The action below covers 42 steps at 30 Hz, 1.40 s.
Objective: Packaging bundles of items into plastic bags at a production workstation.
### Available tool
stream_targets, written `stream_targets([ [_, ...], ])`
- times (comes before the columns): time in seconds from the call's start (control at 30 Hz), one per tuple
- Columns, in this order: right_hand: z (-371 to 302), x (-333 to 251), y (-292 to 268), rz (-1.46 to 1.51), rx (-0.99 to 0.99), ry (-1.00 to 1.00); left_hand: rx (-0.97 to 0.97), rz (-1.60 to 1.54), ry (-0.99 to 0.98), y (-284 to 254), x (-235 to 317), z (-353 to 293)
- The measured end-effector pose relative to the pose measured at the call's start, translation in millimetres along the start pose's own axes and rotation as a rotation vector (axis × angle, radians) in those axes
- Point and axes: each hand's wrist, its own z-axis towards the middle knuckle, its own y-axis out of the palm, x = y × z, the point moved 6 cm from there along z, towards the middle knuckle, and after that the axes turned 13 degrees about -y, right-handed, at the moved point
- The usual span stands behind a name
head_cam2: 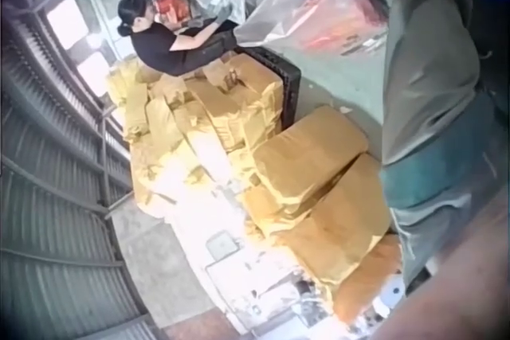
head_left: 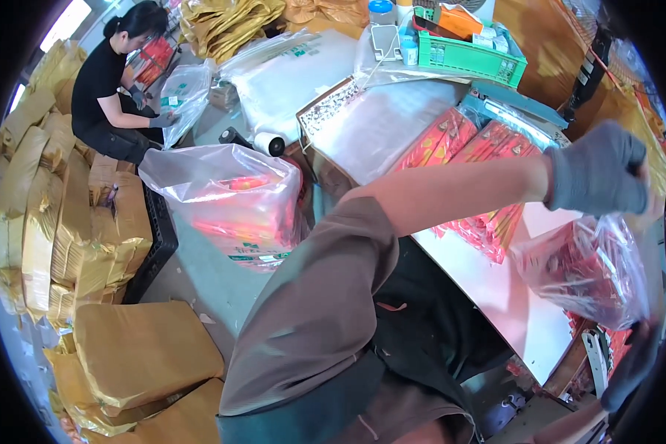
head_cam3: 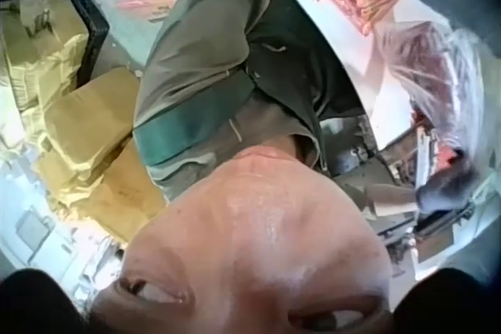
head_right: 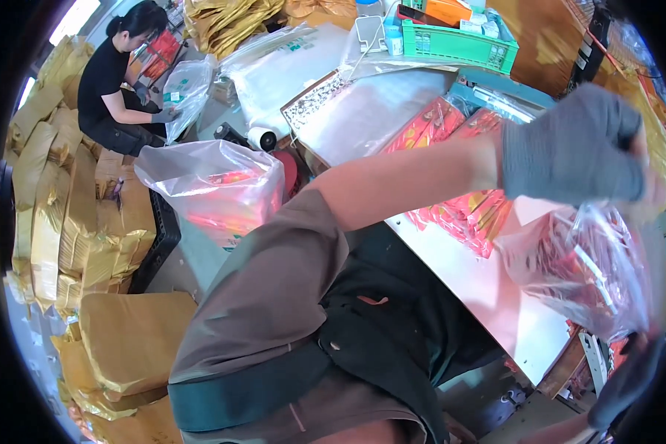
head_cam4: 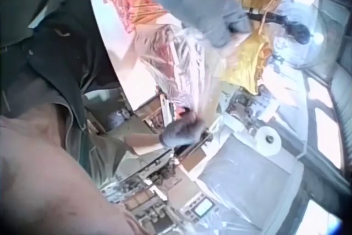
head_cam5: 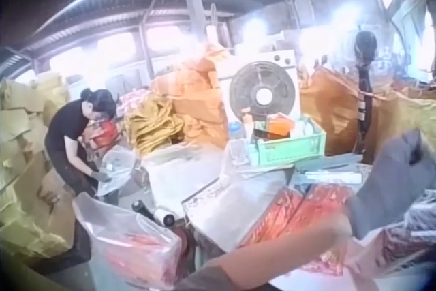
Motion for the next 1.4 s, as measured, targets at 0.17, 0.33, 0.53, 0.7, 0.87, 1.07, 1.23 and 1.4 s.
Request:
stream_targets([
  [0.17,3.8,9.6,24.4,0.152,-0.274,0.069,-0.195,0.915,0.43,37.0,-7.7,-43.5],
  [0.33,-18.4,-38.6,100.2,0.106,-0.303,-0.118,-0.243,1.032,0.49,60.2,25.0,-64.2],
  [0.53,95.6,-115.0,92.3,0.051,-0.135,-0.499,0.057,0.386,0.008,-21.8,-18.6,-66.9],
  [0.7,169.5,-24.0,200.1,0.377,0.071,0.003,-0.09,-0.208,-0.722,-35.2,-145.4,-80.2],
  [0.87,172.7,124.5,350.4,0.32,0.032,0.375,0.056,-0.264,-0.942,-83.7,-221.2,-51.3],
  [1.07,291.6,43.9,322.2,0.492,0.21,0.117,0.288,-0.466,-0.983,-156.1,-262.5,2.0],
  [1.23,236.5,102.2,407.9,0.241,-0.211,0.196,0.347,-0.564,-1.008,-169.8,-312.0,-6.6],
  [1.4,224.3,102.3,413.5,0.269,0.07,0.118,0.308,-0.722,-1.004,-157.8,-309.4,-8.7],
])
